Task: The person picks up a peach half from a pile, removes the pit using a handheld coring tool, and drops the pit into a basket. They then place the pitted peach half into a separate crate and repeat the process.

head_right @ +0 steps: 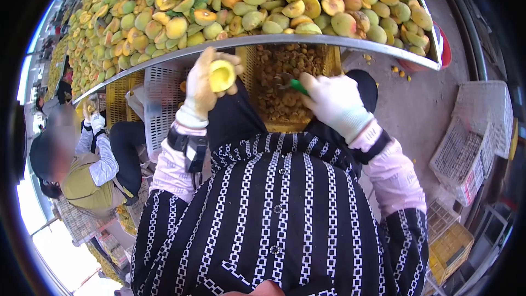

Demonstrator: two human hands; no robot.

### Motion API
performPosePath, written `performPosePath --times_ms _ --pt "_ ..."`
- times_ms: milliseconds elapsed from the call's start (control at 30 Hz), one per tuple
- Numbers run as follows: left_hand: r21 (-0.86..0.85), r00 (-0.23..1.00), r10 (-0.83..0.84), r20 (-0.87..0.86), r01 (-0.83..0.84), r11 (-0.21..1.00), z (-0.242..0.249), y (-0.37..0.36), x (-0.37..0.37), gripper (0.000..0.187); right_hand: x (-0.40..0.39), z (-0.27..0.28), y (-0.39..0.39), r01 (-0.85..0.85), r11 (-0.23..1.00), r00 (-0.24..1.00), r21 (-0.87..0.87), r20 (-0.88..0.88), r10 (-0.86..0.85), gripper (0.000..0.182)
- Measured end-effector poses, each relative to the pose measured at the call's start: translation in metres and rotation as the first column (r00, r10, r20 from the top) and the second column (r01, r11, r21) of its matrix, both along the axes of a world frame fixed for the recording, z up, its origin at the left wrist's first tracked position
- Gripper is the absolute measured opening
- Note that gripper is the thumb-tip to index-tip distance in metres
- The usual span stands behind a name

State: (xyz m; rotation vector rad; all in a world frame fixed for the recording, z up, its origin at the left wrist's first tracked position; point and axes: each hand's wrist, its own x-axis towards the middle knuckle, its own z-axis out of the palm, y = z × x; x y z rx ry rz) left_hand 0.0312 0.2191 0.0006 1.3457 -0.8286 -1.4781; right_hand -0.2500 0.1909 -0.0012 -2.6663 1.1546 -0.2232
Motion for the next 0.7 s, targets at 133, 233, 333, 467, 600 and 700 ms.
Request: performPosePath --times_ms 133,233,333,467,600,700 --pt "0.006 0.411 0.029 0.911 -0.082 0.997 -0.018 0.044 0.102 0.046 -0.032 -0.021 0.006 0.134 0.986 0.984 0.095 0.103 -0.144 0.035" --pt "-0.143 0.143 0.157 0.977 -0.108 0.984 -0.014 0.054 0.135 0.058 -0.019 -0.024 0.011 0.186 0.960 0.973 0.211 0.095 -0.209 0.038" --pt "-0.370 0.291 0.422 0.859 -0.217 0.903 -0.023 0.003 0.149 0.061 0.004 -0.026 0.017 0.131 0.968 0.975 0.214 0.151 -0.166 0.036" --pt "-0.330 -0.017 0.330 0.944 -0.025 0.944 -0.018 -0.074 0.121 0.070 0.018 -0.013 0.024 0.105 0.973 0.977 0.205 0.162 -0.139 0.034" --pt "-0.158 -0.235 0.142 0.962 -0.048 0.986 -0.028 -0.102 0.120 0.070 0.000 -0.012 0.034 0.152 0.973 0.964 0.172 0.194 -0.184 0.033" --pt "-0.308 -0.105 0.314 0.943 0.070 0.949 -0.032 -0.092 0.139 0.066 -0.012 -0.018 0.043 0.218 0.949 0.953 0.229 0.158 -0.257 0.037"
